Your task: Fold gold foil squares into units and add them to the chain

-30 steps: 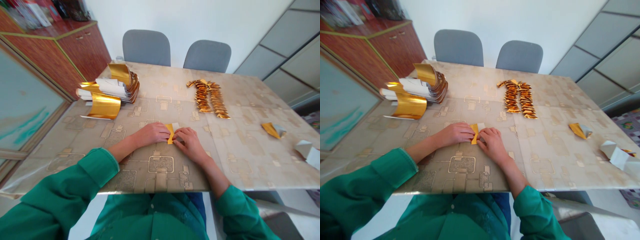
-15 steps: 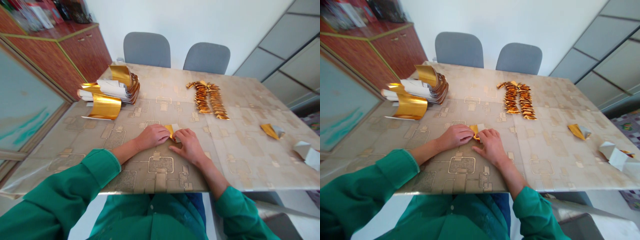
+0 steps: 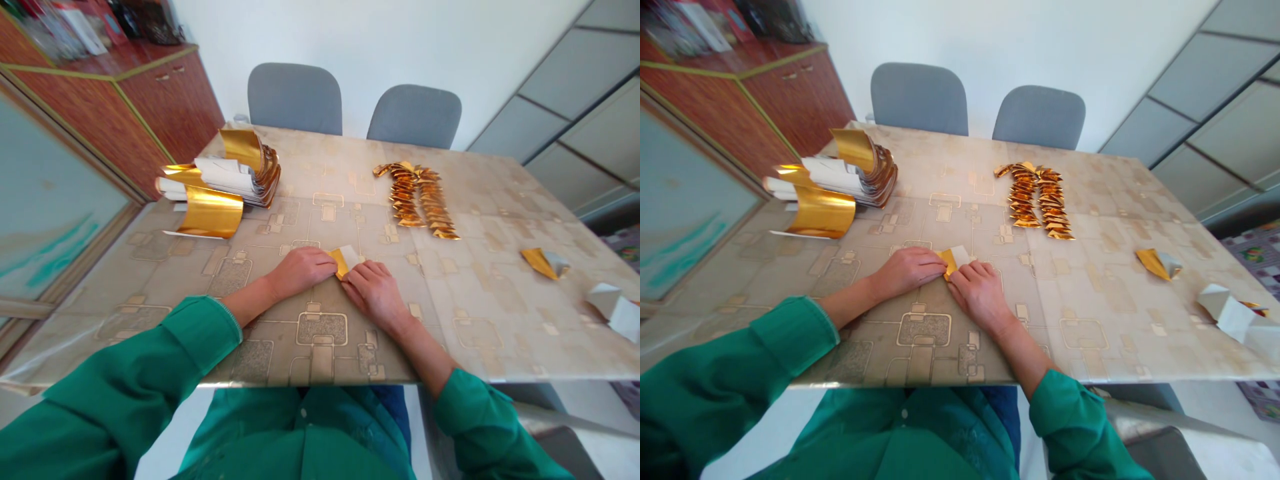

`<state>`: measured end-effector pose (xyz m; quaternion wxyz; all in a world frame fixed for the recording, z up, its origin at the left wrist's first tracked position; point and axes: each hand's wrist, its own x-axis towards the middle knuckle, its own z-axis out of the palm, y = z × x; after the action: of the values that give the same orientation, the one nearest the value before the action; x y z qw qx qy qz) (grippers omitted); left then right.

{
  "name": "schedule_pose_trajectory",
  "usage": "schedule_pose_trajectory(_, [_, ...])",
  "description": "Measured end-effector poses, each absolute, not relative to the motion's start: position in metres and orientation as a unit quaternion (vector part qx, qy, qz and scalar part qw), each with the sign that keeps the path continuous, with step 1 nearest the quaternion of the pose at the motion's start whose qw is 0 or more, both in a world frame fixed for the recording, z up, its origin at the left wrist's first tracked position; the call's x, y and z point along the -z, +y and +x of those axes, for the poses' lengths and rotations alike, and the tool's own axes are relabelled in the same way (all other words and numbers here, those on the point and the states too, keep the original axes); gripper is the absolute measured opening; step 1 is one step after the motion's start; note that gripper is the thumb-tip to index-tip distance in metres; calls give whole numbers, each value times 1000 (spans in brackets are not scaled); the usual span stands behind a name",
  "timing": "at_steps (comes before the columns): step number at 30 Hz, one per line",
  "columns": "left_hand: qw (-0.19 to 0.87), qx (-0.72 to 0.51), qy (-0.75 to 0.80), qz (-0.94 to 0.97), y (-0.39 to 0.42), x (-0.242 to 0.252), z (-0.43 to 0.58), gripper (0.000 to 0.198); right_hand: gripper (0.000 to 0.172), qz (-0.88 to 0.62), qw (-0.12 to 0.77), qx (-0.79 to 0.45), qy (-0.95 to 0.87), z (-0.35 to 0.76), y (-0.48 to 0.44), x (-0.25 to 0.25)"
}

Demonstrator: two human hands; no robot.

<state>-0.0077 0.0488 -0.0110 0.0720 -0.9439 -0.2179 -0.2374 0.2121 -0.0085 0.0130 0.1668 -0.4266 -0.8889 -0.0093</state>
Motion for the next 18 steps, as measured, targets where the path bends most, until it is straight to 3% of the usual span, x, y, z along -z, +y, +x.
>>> schedule_pose_trajectory(3, [73,240,-229,-940,45,11,-9,21,10,-451,170,-29,-876,215,-9,-10])
schedule_pose_trajectory(13, [34,203,-184,-961,41,-3,3,29,11,-468,171,-60,-865,219,-8,-12])
schedule_pose_trajectory(18, [-47,230,-235,-943,39,2,5,26,13,-477,180,-89,-855,220,-8,-11])
